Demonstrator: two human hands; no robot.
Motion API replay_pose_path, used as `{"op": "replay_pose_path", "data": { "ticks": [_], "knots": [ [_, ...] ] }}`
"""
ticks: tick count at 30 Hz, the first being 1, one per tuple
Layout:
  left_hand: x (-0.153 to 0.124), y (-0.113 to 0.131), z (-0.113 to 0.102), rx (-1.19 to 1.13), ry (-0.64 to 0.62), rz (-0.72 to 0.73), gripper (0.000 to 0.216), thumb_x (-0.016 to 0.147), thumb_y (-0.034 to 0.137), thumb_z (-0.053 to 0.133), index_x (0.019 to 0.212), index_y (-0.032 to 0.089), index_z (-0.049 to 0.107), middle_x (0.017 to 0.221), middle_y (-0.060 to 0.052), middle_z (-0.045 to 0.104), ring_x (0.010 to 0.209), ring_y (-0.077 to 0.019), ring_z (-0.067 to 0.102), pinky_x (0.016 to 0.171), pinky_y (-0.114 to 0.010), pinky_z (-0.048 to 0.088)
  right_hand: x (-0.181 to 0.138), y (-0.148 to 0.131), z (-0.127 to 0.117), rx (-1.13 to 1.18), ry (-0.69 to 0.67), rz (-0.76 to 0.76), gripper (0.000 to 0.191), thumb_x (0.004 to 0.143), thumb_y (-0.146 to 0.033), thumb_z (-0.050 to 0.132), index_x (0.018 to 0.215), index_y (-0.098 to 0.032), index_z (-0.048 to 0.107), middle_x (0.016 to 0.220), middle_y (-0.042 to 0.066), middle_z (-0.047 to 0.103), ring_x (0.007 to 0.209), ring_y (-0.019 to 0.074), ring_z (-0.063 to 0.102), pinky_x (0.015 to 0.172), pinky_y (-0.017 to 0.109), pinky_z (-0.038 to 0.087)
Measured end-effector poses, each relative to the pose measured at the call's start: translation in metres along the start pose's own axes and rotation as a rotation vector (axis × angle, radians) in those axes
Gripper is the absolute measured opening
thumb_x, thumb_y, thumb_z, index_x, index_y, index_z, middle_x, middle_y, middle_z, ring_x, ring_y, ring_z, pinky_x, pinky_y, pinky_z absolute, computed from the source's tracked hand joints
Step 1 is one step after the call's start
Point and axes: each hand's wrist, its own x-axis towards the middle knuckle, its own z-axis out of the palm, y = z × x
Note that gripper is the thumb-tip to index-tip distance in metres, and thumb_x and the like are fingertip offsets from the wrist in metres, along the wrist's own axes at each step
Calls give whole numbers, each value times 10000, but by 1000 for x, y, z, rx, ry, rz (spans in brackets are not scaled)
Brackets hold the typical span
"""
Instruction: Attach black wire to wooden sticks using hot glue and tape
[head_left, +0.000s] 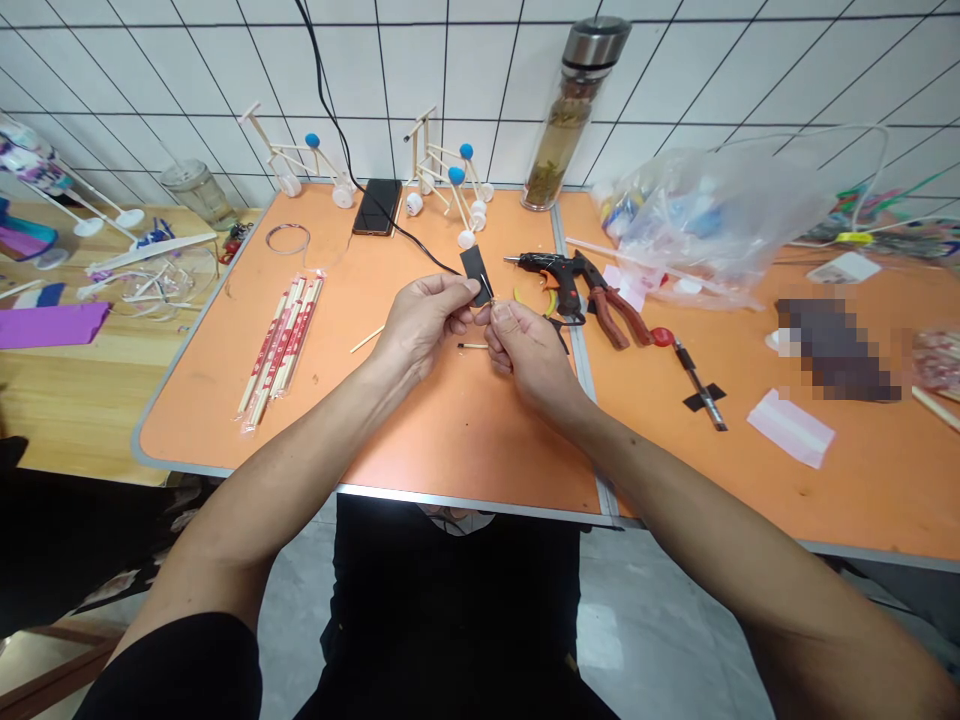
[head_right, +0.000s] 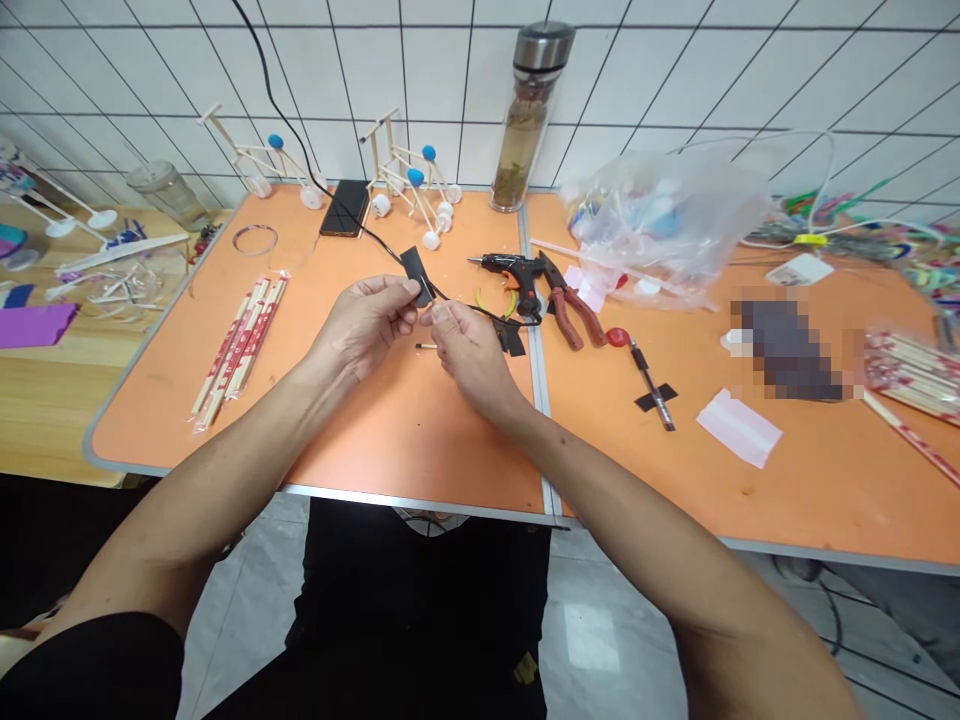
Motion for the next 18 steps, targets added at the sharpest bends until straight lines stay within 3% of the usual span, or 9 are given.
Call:
{"op": "replay_pose_path", "data": {
  "ticks": [18],
  "knots": [
    [-1, -2, 0, 37, -15, -27, 283, 851, 224, 937, 703, 167, 702, 624, 13, 684, 498, -47, 543, 499, -166, 399, 0, -1, 1, -26, 9, -27, 639, 943, -886, 742, 955, -255, 641, 708, -59, 407, 585, 132, 311, 510, 289, 265]
  ]
}}
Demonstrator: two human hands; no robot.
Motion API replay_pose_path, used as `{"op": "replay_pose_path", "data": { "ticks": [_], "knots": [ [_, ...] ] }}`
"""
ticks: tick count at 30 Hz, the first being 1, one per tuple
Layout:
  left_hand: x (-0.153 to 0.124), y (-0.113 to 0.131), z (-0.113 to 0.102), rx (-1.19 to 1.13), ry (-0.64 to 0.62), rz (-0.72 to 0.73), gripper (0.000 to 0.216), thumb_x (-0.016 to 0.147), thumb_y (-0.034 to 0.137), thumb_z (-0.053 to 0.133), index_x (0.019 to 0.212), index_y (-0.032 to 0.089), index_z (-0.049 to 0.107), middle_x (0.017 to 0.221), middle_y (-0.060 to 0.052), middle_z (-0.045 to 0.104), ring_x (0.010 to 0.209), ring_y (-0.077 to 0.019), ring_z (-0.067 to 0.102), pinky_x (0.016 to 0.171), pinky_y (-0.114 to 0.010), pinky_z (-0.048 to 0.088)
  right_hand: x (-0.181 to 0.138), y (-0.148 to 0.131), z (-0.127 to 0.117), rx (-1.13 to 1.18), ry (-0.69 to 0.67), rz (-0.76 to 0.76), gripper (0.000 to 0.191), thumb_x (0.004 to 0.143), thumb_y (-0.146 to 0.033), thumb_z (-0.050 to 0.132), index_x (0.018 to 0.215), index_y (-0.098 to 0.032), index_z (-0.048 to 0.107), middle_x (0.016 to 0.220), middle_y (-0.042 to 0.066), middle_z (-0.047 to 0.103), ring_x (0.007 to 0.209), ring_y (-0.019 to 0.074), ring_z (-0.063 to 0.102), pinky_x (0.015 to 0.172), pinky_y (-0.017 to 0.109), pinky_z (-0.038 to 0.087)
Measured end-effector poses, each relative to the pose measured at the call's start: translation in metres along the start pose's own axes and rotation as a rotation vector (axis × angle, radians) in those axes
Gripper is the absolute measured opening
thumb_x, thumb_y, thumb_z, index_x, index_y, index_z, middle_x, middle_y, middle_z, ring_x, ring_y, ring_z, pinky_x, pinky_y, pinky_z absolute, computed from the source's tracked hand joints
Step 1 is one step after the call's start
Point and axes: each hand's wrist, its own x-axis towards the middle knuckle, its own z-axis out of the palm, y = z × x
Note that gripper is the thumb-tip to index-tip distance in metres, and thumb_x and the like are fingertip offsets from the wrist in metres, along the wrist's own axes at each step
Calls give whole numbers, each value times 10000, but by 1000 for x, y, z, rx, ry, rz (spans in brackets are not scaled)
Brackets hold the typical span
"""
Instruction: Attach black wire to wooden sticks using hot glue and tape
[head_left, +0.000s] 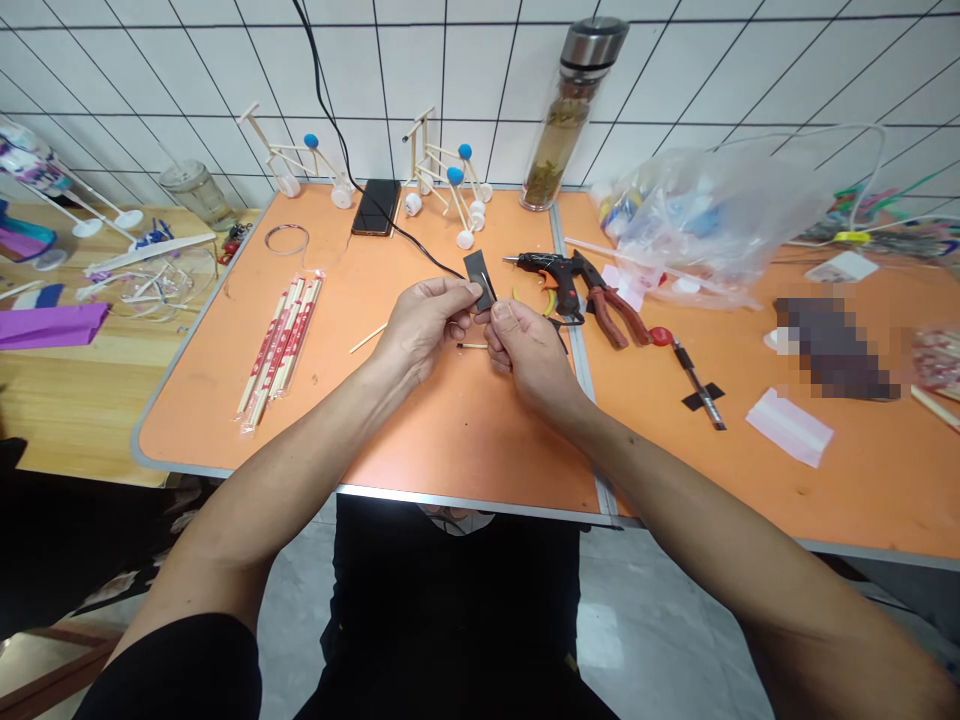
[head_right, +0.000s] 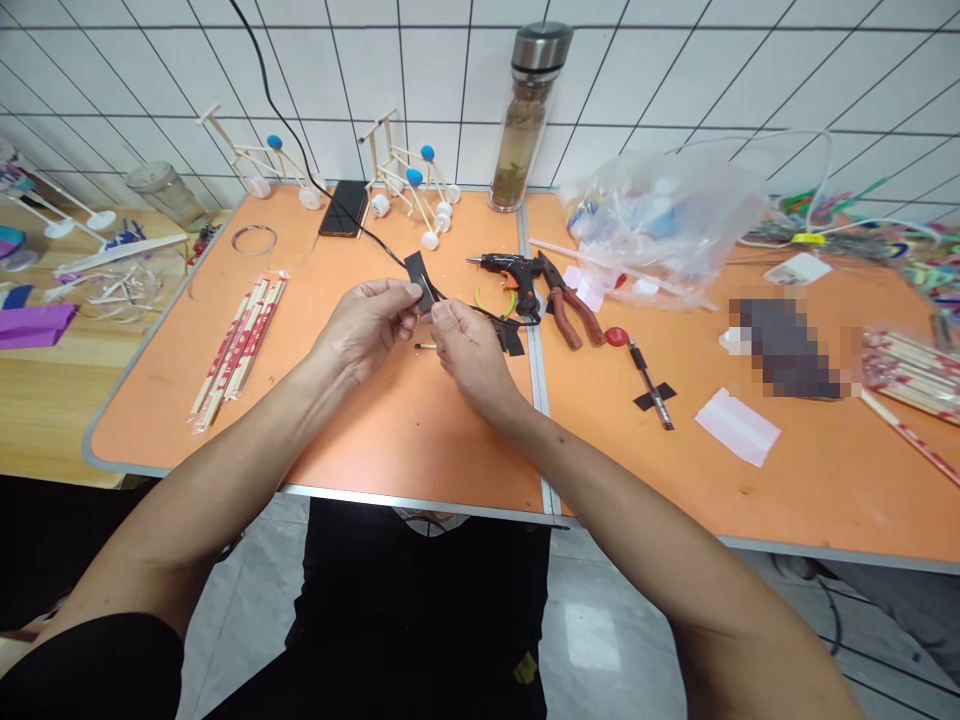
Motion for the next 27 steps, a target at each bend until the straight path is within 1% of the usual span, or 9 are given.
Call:
{"op": "replay_pose_path", "data": {
  "ticks": [8, 13, 17, 21, 27],
  "knots": [
    [0, 0, 1, 14, 0, -6, 285, 836, 231, 940, 691, 166, 705, 620, 8, 680, 493, -46, 516, 495, -175, 380, 0, -3, 1, -14, 4, 11, 662, 931, -906, 736, 949, -254, 623, 713, -60, 420, 580, 127, 308, 510, 294, 259],
    [-1, 0, 2, 6, -6, -5, 246, 868, 181, 885, 689, 153, 719, 636, -5, 695, 500, -44, 527, 502, -173, 395, 0, -1, 1, 3, 12, -4, 637, 951, -876, 741, 949, -247, 643, 704, -57, 424, 578, 127, 315, 507, 287, 259],
    [-1, 1, 2, 16, 1, -11, 245, 848, 191, 913, 699, 158, 722, 635, 1, 695, 501, -45, 525, 500, -170, 398, 0, -1, 0, -1, 11, 8, 634, 950, -879, 743, 950, -253, 643, 711, -54, 418, 588, 131, 318, 508, 286, 272],
    [-2, 1, 2, 16, -6, -13, 243, 860, 184, 891, 691, 157, 718, 625, -2, 686, 488, -45, 506, 485, -177, 383, 0, -2, 1, 3, 8, -8, 646, 944, -892, 735, 916, -260, 608, 706, -54, 421, 574, 128, 308, 505, 287, 257],
    [-3, 0, 3, 32, -3, -3, 244, 821, 205, 913, 688, 165, 713, 607, 14, 656, 484, -46, 489, 479, -189, 369, 0, 0, 2, -5, 20, -13, 679, 943, -908, 719, 833, -274, 504, 714, -44, 425, 587, 133, 316, 504, 286, 259]
  ]
}}
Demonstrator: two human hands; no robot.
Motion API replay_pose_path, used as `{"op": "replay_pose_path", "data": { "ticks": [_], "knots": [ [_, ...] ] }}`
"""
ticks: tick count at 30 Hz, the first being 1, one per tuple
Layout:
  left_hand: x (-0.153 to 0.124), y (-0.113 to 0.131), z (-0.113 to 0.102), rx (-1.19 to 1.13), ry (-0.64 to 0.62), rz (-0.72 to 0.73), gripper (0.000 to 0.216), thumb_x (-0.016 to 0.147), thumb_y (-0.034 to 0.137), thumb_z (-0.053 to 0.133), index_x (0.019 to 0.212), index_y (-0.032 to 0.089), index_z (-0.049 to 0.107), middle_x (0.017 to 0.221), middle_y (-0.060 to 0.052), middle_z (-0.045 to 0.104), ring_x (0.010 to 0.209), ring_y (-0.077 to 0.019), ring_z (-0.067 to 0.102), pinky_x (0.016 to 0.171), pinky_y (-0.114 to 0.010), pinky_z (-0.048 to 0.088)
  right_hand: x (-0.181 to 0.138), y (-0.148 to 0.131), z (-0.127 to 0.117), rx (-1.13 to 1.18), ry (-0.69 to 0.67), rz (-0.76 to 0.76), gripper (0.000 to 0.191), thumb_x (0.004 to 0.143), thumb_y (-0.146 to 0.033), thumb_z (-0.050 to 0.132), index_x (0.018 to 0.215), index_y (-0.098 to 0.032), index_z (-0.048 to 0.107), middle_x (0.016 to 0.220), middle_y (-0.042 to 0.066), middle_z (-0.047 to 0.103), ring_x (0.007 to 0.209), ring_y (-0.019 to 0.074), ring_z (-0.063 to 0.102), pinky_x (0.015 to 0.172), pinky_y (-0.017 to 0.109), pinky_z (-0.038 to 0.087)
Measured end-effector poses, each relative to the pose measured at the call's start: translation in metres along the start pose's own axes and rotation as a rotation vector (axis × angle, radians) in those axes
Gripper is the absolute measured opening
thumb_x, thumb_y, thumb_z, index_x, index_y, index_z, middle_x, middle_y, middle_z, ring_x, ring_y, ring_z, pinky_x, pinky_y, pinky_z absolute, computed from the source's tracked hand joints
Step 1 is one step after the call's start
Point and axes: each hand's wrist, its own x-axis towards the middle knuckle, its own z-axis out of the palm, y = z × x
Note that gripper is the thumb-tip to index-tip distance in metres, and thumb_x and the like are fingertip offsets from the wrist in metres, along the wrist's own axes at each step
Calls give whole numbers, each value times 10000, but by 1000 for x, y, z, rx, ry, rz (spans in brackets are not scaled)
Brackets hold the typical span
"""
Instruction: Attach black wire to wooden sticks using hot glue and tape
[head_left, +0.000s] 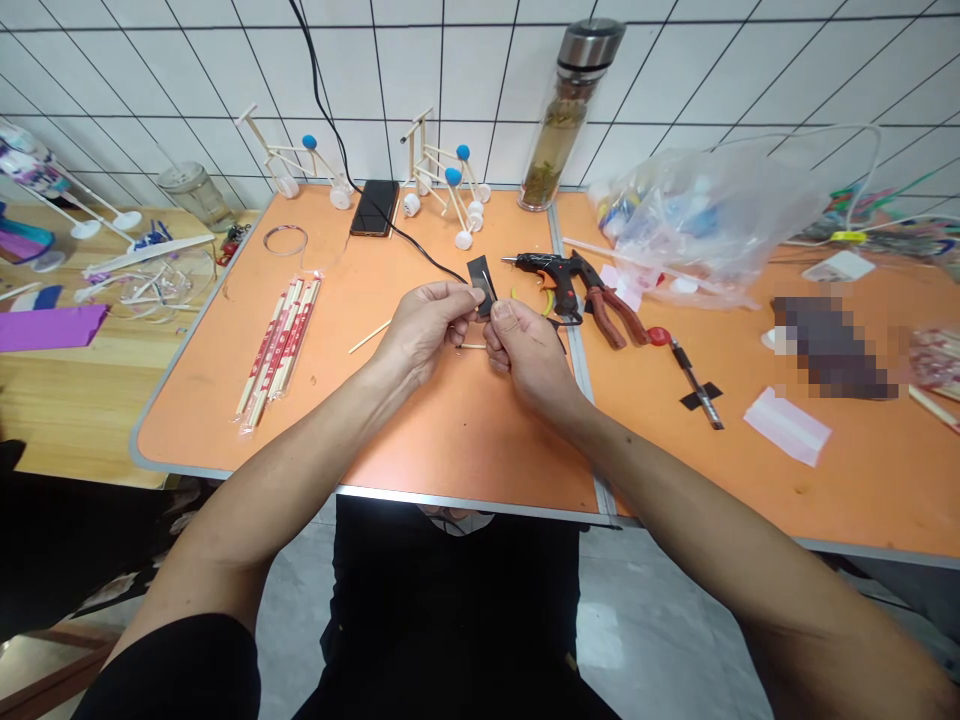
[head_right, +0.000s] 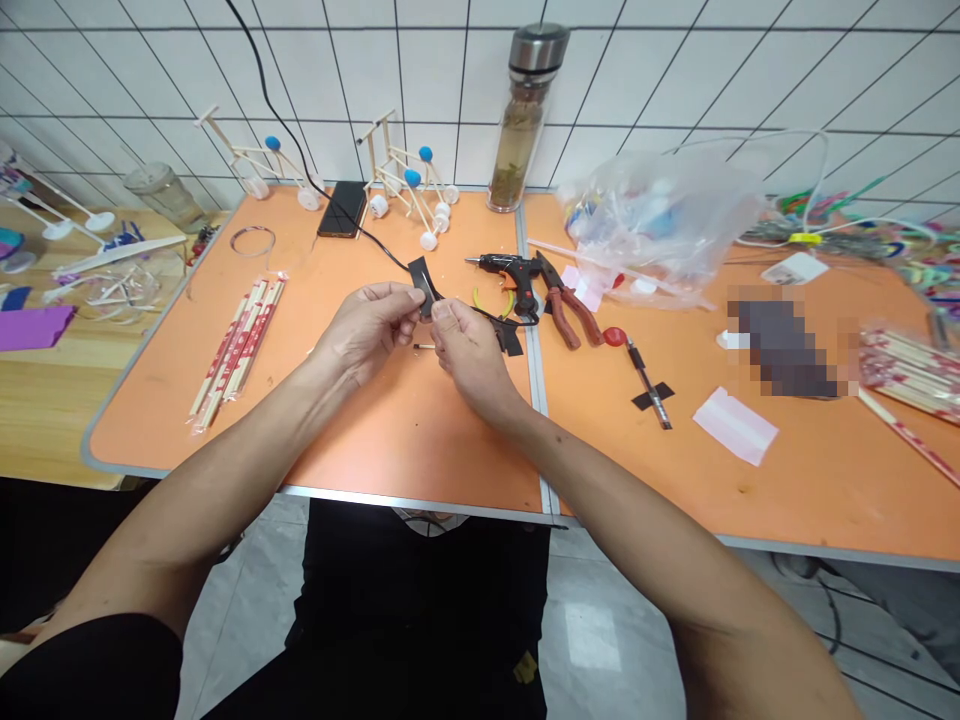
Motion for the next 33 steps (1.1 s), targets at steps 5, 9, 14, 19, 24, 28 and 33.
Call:
{"op": "replay_pose_path", "data": {
  "ticks": [5, 9, 14, 19, 24, 28, 33],
  "knots": [
    [0, 0, 0, 24, -19, 12, 300, 787, 255, 959, 674, 172, 694, 601, 20, 642, 478, -46, 462, 471, -194, 357, 0, 0, 0, 12, 1, -2, 665, 938, -904, 729, 868, -269, 546, 720, -46, 443, 583, 129, 318, 504, 289, 258],
    [-1, -1, 0, 42, -17, 31, 270, 798, 247, 922, 674, 183, 691, 586, 29, 611, 484, -57, 464, 474, -197, 364, -1, -1, 0, 14, -4, 7, 653, 939, -898, 735, 896, -266, 578, 721, -48, 438, 584, 129, 319, 510, 290, 257],
    [-2, 1, -2, 64, 17, 27, 132, 732, 165, 855, 779, 196, 735, 699, 18, 691, 545, -72, 520, 509, -199, 397, 0, 0, -2, 24, 1, 31, 662, 927, -903, 744, 905, -269, 553, 730, -52, 432, 584, 125, 300, 511, 291, 236],
    [0, 6, -5, 10, 56, 69, 188, 763, 217, 907, 822, 213, 729, 780, 24, 702, 605, -79, 579, 535, -200, 415, 0, 2, -3, 24, -15, 51, 659, 925, -896, 752, 899, -269, 552, 721, -60, 415, 580, 123, 301, 515, 295, 236],
    [0, 8, -4, -15, 47, 70, 289, 802, 267, 983, 782, 200, 702, 750, 29, 687, 597, -69, 580, 539, -193, 414, -1, 1, -2, 25, -43, 51, 637, 945, -873, 752, 923, -255, 599, 726, -61, 424, 575, 117, 294, 516, 294, 221],
    [-1, 9, -1, -10, 67, 62, 299, 813, 233, 989, 744, 195, 700, 694, 36, 673, 577, -67, 578, 546, -197, 418, -1, 0, -1, 31, -55, 51, 640, 943, -875, 754, 921, -257, 588, 721, -65, 420, 571, 114, 283, 517, 291, 210],
    [0, 8, -1, -26, 57, 50, 296, 864, 210, 955, 716, 181, 700, 631, 35, 643, 558, -64, 588, 538, -186, 413, -2, 1, -1, 30, -49, 45, 645, 947, -871, 754, 891, -260, 555, 726, -61, 420, 581, 115, 290, 513, 284, 228]
  ]
}}
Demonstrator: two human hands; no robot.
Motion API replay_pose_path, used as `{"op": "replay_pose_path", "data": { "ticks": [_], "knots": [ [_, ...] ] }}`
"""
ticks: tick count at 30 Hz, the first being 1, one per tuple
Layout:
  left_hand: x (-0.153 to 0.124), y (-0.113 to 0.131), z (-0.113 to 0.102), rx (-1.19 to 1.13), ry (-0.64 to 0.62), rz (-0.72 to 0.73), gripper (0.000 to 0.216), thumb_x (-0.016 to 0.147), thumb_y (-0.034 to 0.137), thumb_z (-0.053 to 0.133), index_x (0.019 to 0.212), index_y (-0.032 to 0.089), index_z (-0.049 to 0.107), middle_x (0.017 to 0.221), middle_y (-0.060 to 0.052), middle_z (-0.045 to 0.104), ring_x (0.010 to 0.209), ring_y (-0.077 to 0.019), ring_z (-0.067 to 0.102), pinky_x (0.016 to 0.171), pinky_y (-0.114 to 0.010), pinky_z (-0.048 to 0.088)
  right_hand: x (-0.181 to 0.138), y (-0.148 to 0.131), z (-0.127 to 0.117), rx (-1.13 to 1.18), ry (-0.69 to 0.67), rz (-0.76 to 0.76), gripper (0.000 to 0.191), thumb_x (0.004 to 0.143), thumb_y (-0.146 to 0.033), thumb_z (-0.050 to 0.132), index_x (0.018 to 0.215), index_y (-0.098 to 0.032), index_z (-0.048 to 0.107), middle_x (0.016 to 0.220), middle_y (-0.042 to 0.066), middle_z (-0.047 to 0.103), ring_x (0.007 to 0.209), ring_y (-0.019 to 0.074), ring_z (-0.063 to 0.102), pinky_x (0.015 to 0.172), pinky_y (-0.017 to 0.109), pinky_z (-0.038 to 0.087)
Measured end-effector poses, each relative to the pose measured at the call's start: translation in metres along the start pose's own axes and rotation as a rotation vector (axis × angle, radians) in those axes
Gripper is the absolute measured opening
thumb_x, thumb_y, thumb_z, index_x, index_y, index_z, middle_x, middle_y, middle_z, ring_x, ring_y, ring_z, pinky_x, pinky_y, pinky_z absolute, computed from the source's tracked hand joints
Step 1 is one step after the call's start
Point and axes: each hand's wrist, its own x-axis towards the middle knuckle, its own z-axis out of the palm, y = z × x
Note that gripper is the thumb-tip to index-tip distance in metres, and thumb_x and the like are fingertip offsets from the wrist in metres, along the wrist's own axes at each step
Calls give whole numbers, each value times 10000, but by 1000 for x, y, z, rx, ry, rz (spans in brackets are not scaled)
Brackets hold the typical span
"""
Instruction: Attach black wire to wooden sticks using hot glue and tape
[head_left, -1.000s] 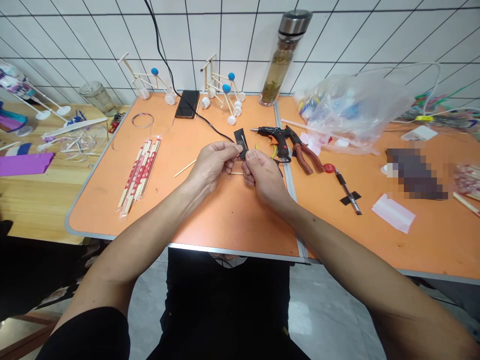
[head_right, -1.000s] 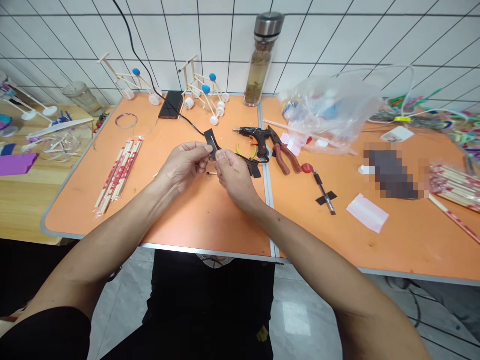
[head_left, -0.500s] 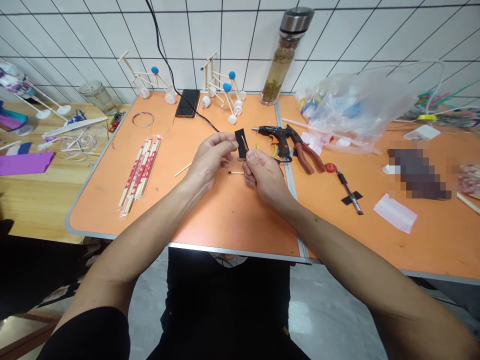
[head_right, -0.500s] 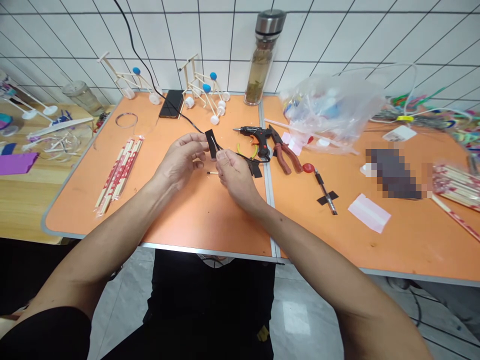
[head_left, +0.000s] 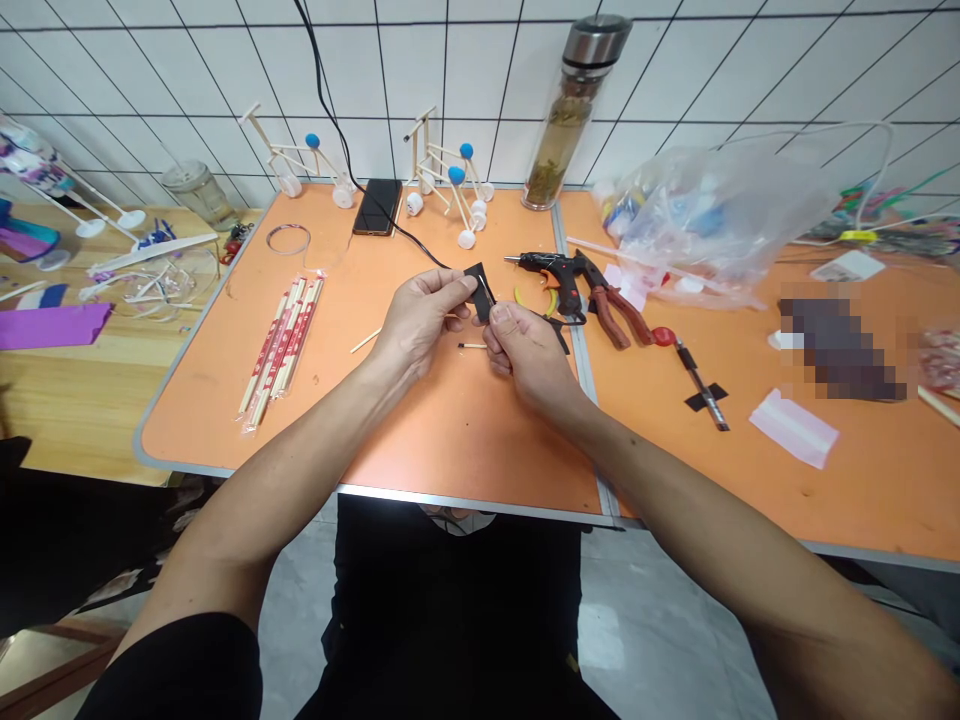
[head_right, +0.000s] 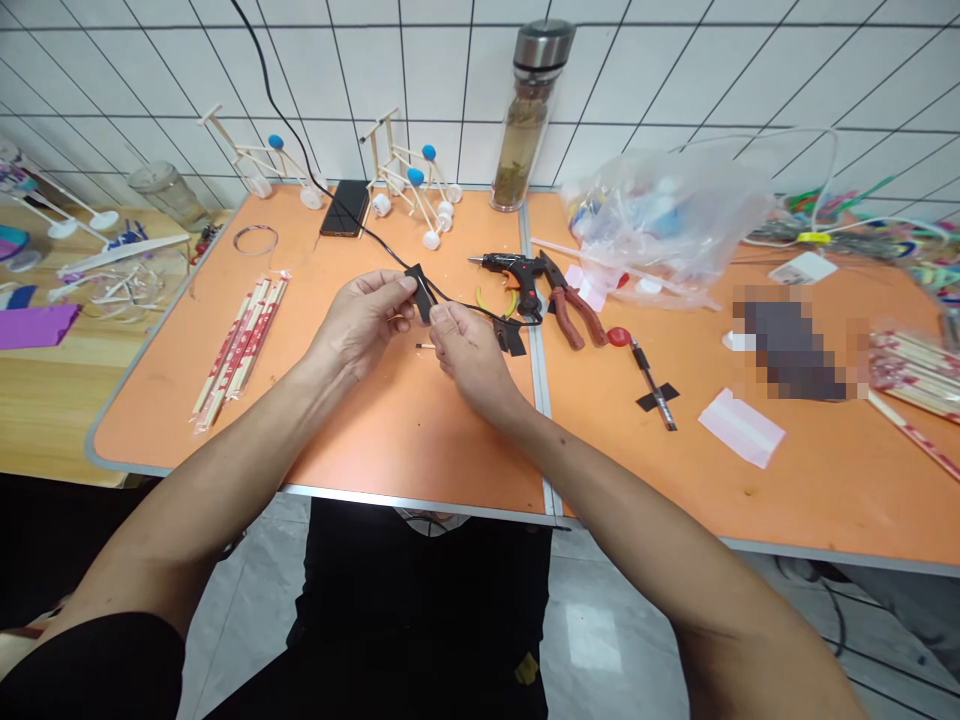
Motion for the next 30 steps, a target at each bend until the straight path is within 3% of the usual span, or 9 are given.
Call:
{"op": "replay_pose_path", "data": {
  "ticks": [17, 30],
  "knots": [
    [3, -8, -1, -64, -43, 18, 299, 937, 168, 871, 698, 169, 691, 602, 27, 644, 547, -58, 598, 540, -168, 435, 1, 4, 1, -3, 15, -32, 649, 956, -893, 717, 902, -264, 568, 711, -56, 412, 576, 122, 272, 492, 270, 226],
    [4, -9, -1, -35, -40, -19, 338, 896, 256, 944, 709, 172, 676, 598, 21, 654, 555, -65, 618, 562, -172, 449, 1, 2, 3, 35, 39, -12, 659, 912, -875, 786, 856, -260, 556, 701, -59, 434, 569, 113, 276, 490, 271, 214]
  ]
}}
